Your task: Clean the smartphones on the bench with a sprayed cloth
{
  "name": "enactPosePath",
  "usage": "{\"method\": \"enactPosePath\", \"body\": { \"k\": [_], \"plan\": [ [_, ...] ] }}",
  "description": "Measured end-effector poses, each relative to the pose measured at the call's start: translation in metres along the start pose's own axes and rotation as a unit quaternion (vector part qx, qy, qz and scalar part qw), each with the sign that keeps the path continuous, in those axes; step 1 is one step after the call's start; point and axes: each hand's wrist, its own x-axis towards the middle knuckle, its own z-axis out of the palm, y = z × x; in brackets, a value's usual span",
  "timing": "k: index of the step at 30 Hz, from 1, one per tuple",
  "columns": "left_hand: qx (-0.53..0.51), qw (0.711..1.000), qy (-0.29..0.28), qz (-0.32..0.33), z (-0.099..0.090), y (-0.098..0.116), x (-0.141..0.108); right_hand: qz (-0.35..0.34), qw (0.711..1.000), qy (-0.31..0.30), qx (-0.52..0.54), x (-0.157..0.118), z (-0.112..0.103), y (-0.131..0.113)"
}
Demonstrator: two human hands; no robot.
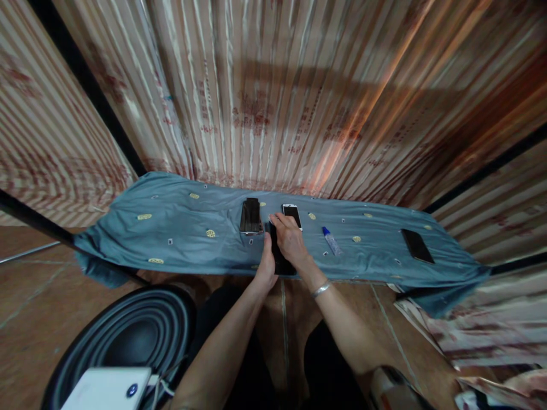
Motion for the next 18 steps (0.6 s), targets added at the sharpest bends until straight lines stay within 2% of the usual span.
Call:
{"method": "enactPosePath", "body": {
  "k": [5, 11, 14, 18],
  "plan": [
    [0.014, 1.0, -0.007, 0.003, -0.001, 0.0, 0.002, 0.034, 0.999, 0.008, -0.007, -0.002, 0.0, 0.017],
    [0.054, 0.998, 0.022, 0.005, -0.003, -0.001, 0.007, 0.06, 0.998, -0.001, -0.008, -0.004, -0.003, 0.034],
    [0.069, 0.997, 0.017, 0.009, -0.007, -0.002, 0.01, 0.069, 0.998, -0.004, -0.007, -0.002, -0.006, 0.034],
    [0.074, 0.997, -0.006, -0.004, -0.01, -0.003, 0.013, 0.037, 0.999, 0.002, -0.003, 0.006, -0.011, 0.026]
  ]
}}
